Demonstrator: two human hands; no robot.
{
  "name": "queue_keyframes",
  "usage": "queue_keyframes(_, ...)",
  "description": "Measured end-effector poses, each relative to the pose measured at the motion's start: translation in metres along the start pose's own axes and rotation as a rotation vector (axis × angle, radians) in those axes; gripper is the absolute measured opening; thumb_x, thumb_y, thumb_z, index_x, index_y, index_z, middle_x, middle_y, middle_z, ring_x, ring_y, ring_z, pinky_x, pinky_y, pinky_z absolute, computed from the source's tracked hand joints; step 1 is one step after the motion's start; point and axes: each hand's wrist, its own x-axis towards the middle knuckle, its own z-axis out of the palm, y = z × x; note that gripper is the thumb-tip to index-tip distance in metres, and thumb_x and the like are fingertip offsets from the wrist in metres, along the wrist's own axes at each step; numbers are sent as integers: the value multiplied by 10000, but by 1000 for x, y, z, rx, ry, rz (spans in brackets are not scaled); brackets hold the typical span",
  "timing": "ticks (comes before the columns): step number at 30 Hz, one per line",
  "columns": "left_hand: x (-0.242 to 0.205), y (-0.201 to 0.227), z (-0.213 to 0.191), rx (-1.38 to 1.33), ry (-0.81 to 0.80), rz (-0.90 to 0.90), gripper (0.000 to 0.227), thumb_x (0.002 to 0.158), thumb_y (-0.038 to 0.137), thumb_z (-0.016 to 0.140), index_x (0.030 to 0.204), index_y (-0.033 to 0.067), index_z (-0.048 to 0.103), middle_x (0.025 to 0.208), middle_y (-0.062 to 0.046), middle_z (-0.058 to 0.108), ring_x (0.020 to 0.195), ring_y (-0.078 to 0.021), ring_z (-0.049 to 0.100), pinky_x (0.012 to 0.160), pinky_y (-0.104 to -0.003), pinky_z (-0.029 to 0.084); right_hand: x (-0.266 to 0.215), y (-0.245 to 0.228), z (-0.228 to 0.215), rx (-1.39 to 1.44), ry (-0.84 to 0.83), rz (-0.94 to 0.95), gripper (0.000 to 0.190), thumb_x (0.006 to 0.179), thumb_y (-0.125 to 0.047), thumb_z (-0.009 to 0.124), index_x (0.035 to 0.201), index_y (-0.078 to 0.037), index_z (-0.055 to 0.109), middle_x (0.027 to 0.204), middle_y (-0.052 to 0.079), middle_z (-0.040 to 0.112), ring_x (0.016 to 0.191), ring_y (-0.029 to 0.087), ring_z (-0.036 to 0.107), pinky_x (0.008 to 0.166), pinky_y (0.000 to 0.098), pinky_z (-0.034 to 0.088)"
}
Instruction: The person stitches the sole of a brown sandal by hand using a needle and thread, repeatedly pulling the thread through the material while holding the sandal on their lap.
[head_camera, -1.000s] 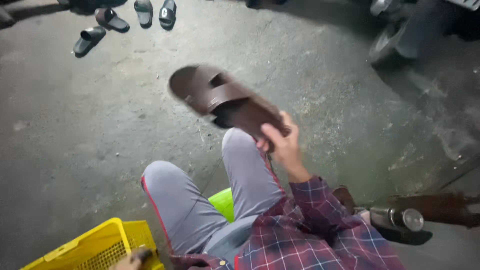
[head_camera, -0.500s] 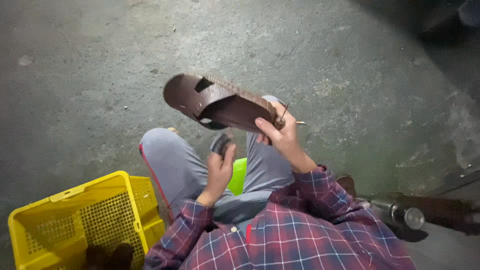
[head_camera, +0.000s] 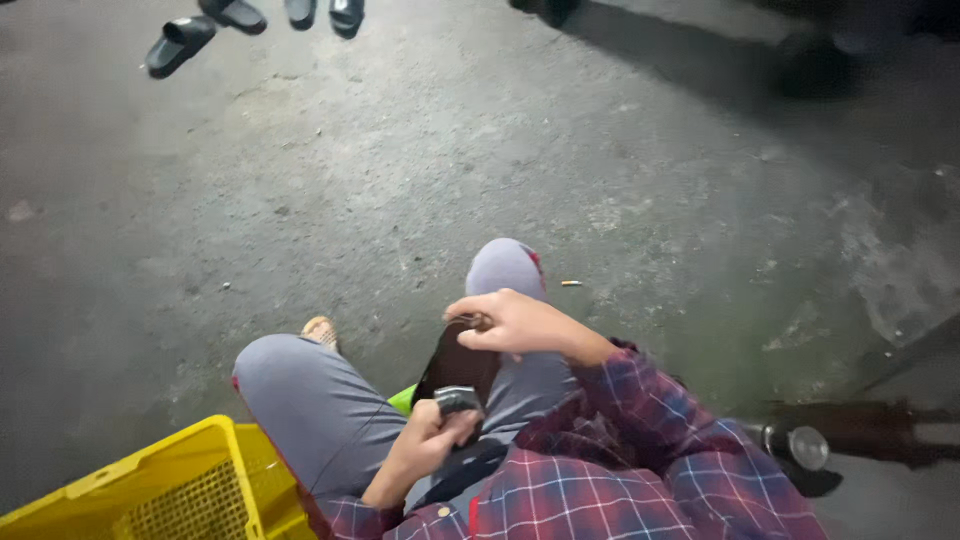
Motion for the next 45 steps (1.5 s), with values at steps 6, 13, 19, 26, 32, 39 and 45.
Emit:
queue_keyframes(6,-5,-66,4,-501,301,-354,133,824,17,662,914,-80,674,775,-142,688,608,-104,531,503,-206,363,27,-7,2,-18,-169,-38,371,786,-315,552,1108,-156,647,830,15,680,647,141,619,658,268,488)
queue_keyframes(13,-7,-131,-17,-616,453,-359,165,855,20,605,920,-131,618,670,-191,606,438,-157,479,398,-228,356,40,-22,-10,62,-347,85,409,742,-260,551,1123,-160,660,516,65,603,336,157,541,325,265,439)
queue_keyframes(19,5,-143,-21,-614,218,-128,160,893,53,551,948,-85,611,393,-87,373,287,-139,313,289,-261,228,52,-9,-7,-46,-344,146,382,735,-283,538,1066,-162,687,407,62,541,315,158,523,328,276,436)
queue_keyframes(26,22,-158,-17,-1030,108,-86,182,974,94,450,963,-58,549,504,-32,302,347,-93,217,281,-216,189,71,15,3,0,-391,95,322,740,-215,548,1004,-115,702,467,76,563,313,183,509,289,302,410)
queue_keyframes(32,21,-135,0,-1167,125,-71,188,964,130,494,933,-41,567,525,-1,319,372,-69,228,314,-218,142,71,8,-1,-39,-463,59,296,735,-208,537,963,-118,702,490,64,590,313,156,515,295,284,419)
queue_keyframes(39,11,-82,5,-861,286,-196,166,914,74,545,921,-90,573,495,-34,342,401,-98,273,372,-232,193,82,18,12,-32,-462,45,347,745,-216,530,1049,-132,675,502,63,591,318,161,524,308,292,418)
queue_keyframes(45,-4,-42,-22,-279,306,-389,222,890,126,610,953,-58,718,555,-31,472,488,-87,384,442,-233,255,79,18,11,112,-290,162,305,754,-246,544,984,-122,701,456,54,568,310,145,520,309,257,407)
